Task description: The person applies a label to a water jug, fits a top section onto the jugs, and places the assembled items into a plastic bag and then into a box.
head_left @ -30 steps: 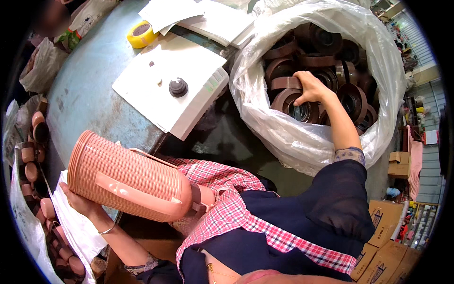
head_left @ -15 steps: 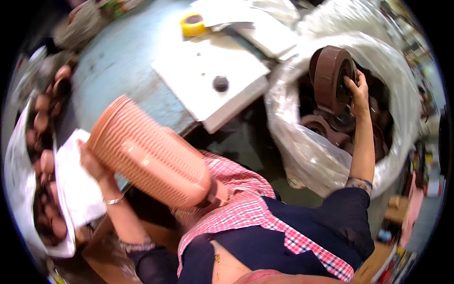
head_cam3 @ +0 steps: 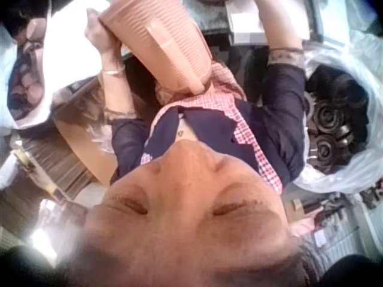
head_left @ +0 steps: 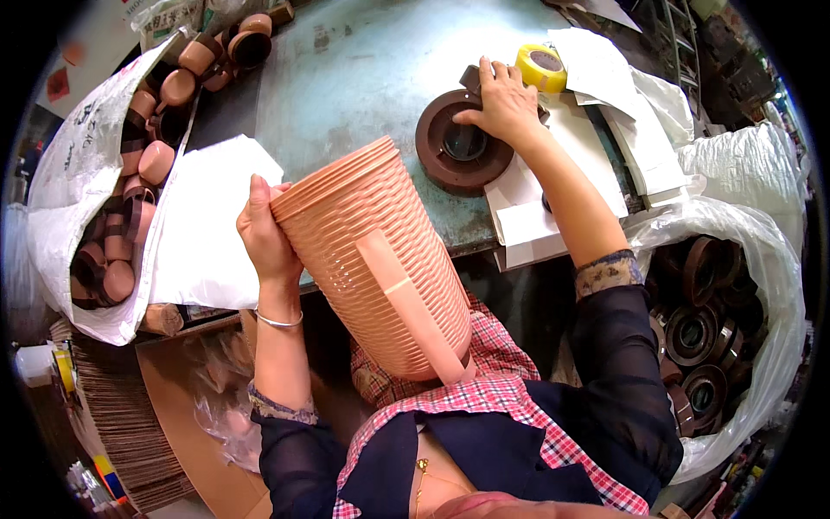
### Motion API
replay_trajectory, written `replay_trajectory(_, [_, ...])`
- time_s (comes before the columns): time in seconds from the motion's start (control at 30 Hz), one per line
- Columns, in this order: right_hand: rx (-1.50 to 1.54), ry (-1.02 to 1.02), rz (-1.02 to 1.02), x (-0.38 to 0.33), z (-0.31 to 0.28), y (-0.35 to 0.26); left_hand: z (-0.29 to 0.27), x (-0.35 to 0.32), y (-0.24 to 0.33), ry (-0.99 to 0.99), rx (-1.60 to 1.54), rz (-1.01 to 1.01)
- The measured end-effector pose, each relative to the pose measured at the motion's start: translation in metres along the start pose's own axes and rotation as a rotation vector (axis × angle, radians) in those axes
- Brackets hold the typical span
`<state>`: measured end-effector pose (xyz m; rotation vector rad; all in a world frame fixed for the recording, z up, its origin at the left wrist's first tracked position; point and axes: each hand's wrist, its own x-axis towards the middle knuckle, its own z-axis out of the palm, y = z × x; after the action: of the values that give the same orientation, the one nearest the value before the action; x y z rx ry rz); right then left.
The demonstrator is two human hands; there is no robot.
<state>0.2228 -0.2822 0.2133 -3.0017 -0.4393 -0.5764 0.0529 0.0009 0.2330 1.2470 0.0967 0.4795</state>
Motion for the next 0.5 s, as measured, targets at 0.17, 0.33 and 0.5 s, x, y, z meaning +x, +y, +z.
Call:
replay_trajectory(0.17, [0.149,0.007,0.049,0.013,-0.003,0.017,-0.001,-0.001,0.0,0.031,-0.022,-0.025])
replay_trajectory(0.33, [0.168,0.195,0.076,-0.004,0.007,0.033,-0.002,-0.006,0.006,0.048,-0.059,-0.021])
replay_trajectory(0.5, [0.31,0.253,0.237,-0.007,0.014,0.046,-0.003,-0.006,0.004,0.043,-0.068,-0.014])
